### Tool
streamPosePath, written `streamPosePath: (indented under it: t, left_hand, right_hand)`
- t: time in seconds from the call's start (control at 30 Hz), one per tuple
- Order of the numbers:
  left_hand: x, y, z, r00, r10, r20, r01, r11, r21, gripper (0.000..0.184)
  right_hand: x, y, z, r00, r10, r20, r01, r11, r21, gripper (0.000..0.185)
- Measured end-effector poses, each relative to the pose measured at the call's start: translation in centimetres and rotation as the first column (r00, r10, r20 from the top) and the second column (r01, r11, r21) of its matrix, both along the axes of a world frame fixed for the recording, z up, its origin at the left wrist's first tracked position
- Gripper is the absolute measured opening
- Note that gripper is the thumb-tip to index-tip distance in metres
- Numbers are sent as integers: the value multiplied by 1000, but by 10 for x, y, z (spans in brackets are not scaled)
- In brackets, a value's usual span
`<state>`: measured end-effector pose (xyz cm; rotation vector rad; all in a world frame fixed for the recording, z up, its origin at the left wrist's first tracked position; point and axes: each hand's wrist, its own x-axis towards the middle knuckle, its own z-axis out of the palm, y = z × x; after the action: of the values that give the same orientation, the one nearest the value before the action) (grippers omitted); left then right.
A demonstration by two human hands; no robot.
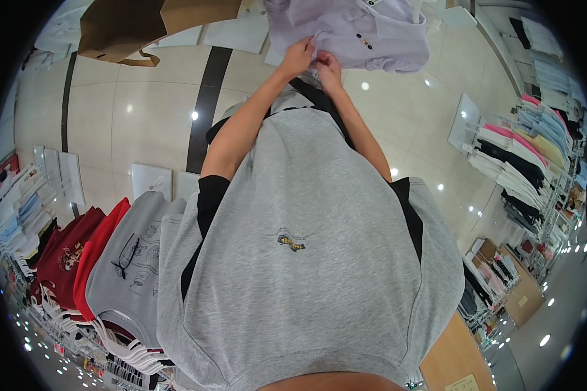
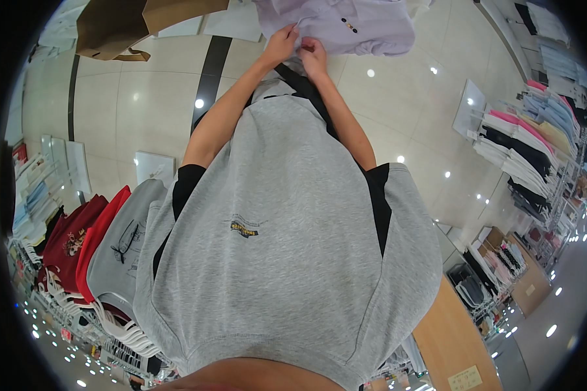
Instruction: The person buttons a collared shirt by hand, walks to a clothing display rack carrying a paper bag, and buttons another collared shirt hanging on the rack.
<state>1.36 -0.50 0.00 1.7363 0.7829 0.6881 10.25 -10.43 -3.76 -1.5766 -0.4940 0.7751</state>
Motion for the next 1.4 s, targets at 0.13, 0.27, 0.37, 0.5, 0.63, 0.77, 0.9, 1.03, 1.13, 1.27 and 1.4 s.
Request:
streamPosePath:
  t: [0.13, 0.27, 0.37, 0.5, 0.63, 0.77, 0.9, 1.03, 1.13, 1.27, 1.4]
  left_hand:
    - [0, 7, -2, 990, -106, 89, 121, 975, -187, 37]
    - [-10, 12, 24, 979, -200, 37, 202, 934, -296, 37]
    - [-14, 15, 18, 988, -150, -26, 148, 986, -83, 35]
    - [-26, 25, -13, 985, -4, -172, 49, 965, 256, 28]
    - [-39, 31, -6, 967, -48, -252, 94, 980, 174, 26]
    - [-36, 33, -12, 966, -27, -255, 79, 977, 197, 30]
    - [-30, 36, -4, 962, -141, -235, 139, 990, -23, 32]
    - [-21, 29, 3, 972, -209, 107, 235, 840, -489, 29]
    - [-17, 26, 4, 960, -126, 250, 266, 693, -671, 26]
    - [-20, 31, 2, 971, -176, 162, 239, 712, -660, 27]
    - [-19, 30, 12, 983, -171, 69, 179, 791, -586, 18]
  right_hand:
    - [-3, 0, 21, 954, 157, 254, -129, 984, -125, 29]
    - [-2, -1, 21, 916, 195, 351, -142, 975, -172, 21]
    - [-3, -2, 21, 969, 102, 225, -61, 982, -180, 19]
    - [5, -3, 29, 992, -79, -98, 80, 997, 9, 21]
    - [20, -6, 61, 969, -118, -216, 119, 993, -9, 26]
    - [29, -7, 70, 978, -126, -167, 132, 991, 26, 26]
    - [27, -7, 73, 988, -6, -156, 18, 997, 79, 29]
    - [14, -3, 76, 993, 68, -96, -57, 991, 122, 34]
    - [11, -1, 81, 998, 51, -40, -47, 996, 74, 32]
    - [11, 1, 83, 999, 44, -6, -43, 998, 54, 27]
    - [22, 4, 57, 877, -29, 480, 72, 995, -72, 29]
